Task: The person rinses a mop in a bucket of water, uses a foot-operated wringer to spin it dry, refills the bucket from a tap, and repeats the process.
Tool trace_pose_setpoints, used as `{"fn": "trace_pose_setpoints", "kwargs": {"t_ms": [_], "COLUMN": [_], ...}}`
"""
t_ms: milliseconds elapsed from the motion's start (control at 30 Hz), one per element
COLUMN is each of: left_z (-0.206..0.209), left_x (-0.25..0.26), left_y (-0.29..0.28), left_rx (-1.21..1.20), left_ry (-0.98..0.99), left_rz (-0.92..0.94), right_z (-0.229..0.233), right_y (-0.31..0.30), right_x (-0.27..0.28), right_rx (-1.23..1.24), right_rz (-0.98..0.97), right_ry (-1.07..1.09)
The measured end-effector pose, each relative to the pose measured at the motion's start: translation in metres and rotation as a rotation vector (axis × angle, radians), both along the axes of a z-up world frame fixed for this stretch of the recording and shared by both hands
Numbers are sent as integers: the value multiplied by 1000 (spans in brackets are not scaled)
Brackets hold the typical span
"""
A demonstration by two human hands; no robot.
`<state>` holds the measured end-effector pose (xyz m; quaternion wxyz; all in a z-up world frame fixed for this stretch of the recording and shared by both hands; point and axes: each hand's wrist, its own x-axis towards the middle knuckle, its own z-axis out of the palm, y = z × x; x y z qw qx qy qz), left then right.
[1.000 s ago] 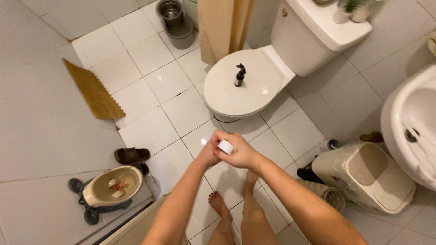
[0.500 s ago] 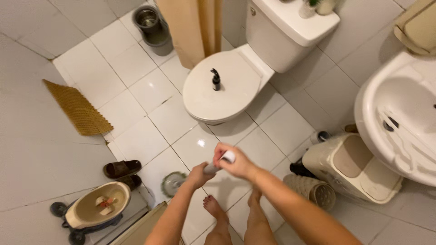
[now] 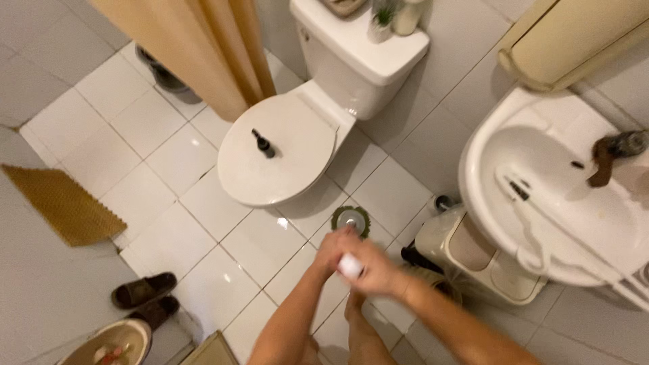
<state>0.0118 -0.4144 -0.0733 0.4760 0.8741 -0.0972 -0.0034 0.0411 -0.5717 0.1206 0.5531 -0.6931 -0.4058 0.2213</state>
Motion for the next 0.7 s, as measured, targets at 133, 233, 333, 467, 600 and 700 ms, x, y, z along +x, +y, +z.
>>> {"fn": "trace_pose_setpoints", "kwargs": {"t_ms": [133, 233, 333, 467, 600, 700], "left_z": [62, 78, 60, 19, 6, 12], "left_x": [-23, -8, 15, 33, 59, 69], "left_y": [33, 54, 61, 34, -2, -20], "left_rx": [-82, 82, 184, -295, -469, -470], "left_ry": [372, 361, 403, 313, 505, 557], "left_rz": [174, 231, 300, 297, 299, 316], "right_z": [-13, -10, -2, 9, 8, -4], "right_y": [14, 28, 24, 3, -28, -42], "right_x": [-14, 5, 31, 54, 64, 61], "right_rx": [124, 185, 188, 45, 81, 37], "right_rz": [184, 201, 179, 80, 89, 121], "right_ry": [24, 21, 35, -16, -77, -34]}}
